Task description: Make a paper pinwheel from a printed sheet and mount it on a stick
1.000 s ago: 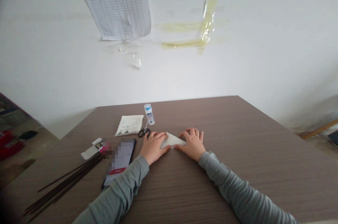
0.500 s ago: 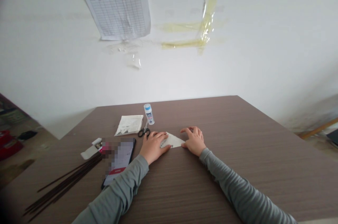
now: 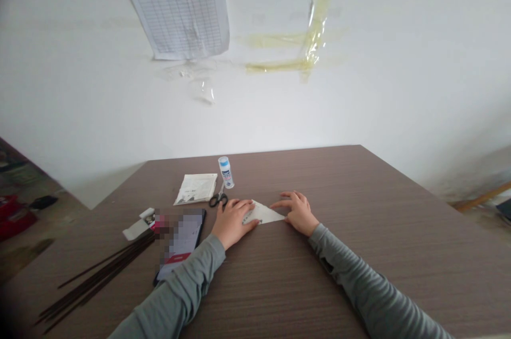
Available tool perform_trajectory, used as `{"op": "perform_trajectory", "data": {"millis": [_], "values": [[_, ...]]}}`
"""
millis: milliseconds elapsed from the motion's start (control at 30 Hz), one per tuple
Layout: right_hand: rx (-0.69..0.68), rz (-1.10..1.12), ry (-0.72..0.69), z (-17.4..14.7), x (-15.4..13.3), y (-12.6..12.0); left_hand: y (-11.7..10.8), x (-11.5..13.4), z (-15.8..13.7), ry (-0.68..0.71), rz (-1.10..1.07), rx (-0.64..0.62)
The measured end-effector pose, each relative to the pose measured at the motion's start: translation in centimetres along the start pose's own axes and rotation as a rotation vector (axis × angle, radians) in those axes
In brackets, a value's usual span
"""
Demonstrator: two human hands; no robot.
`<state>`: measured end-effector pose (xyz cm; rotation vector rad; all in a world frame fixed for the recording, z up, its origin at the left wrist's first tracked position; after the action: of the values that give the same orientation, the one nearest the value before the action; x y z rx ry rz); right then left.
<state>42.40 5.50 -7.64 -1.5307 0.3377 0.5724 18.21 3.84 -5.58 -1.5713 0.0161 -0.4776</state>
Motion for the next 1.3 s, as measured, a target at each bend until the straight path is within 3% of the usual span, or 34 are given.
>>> {"op": "perform_trajectory", "data": {"millis": [500, 967, 1300], "values": [[0.072, -0.143, 0.025, -0.8, -3.4, 1.8, -0.4, 0.3, 0.1, -0.007, 0.007, -0.012], [-0.030, -0.127, 0.046, -0.7, -3.8, 1.7, -0.6, -0.5, 0.1, -0.007, 0.010, -0.048], [-0.101, -0.113, 0.069, -0.8, -3.8, 1.7, -2.8, -1.3, -1.5, -0.071, 0.055, -0.109]]}}
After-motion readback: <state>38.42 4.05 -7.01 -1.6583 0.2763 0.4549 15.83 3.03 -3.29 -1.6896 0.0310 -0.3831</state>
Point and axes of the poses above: each hand's wrist, its own z-axis towards the middle knuckle, its own y-axis out of the palm, x = y × z, the point moved 8 cm from there along z, towards the middle knuckle, and after that the axes turned 1 degree about z, right-handed, at the moved point
